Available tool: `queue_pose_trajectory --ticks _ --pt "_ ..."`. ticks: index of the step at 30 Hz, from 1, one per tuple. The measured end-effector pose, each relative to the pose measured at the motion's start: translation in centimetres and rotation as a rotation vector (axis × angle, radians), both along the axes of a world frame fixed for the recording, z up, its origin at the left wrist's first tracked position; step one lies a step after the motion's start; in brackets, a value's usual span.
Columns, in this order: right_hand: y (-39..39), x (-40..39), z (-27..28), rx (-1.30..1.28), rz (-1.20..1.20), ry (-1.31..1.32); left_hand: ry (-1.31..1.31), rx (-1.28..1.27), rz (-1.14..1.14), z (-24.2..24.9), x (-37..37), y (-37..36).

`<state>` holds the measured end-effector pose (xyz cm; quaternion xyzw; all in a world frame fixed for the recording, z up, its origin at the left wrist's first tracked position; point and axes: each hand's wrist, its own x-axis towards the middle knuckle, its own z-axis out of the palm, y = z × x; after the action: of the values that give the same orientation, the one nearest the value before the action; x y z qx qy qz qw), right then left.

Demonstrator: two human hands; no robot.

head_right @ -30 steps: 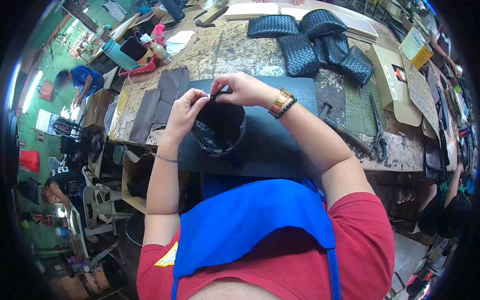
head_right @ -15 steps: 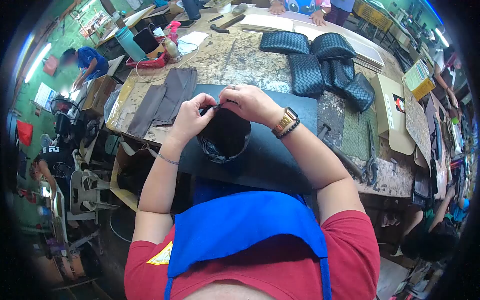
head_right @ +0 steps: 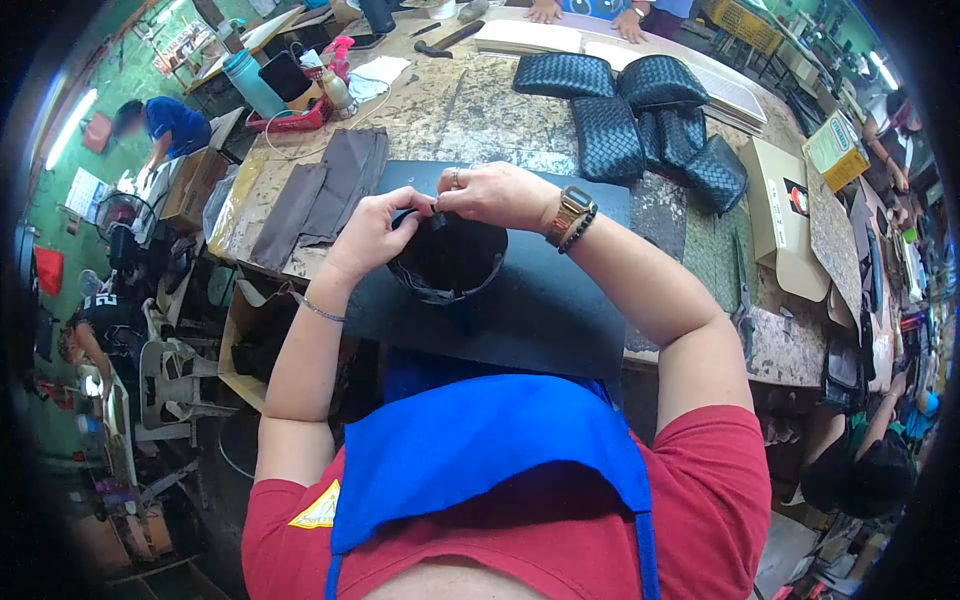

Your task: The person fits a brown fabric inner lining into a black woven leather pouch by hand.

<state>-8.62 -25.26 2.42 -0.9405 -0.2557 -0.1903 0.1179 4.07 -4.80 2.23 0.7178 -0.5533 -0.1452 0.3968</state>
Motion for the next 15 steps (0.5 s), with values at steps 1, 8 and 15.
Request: queue_pose_trajectory --ticks 1,8,15 --pt "-0.1 0.2 -0.1 -0.015 0.012 -0.004 -0.016 0.048 0.004 0.1 0.0 0.0" --pt "0.2 1.1 0.1 -0.168 -0.011 0.005 0.051 0.005 0.269 -0.2 -0.8 -0.9" --pt "0.5 1.3 -0.1 -0.193 -0.024 -0.036 -0.049 0.015 0.373 -0.9 -1.2 -1.3"
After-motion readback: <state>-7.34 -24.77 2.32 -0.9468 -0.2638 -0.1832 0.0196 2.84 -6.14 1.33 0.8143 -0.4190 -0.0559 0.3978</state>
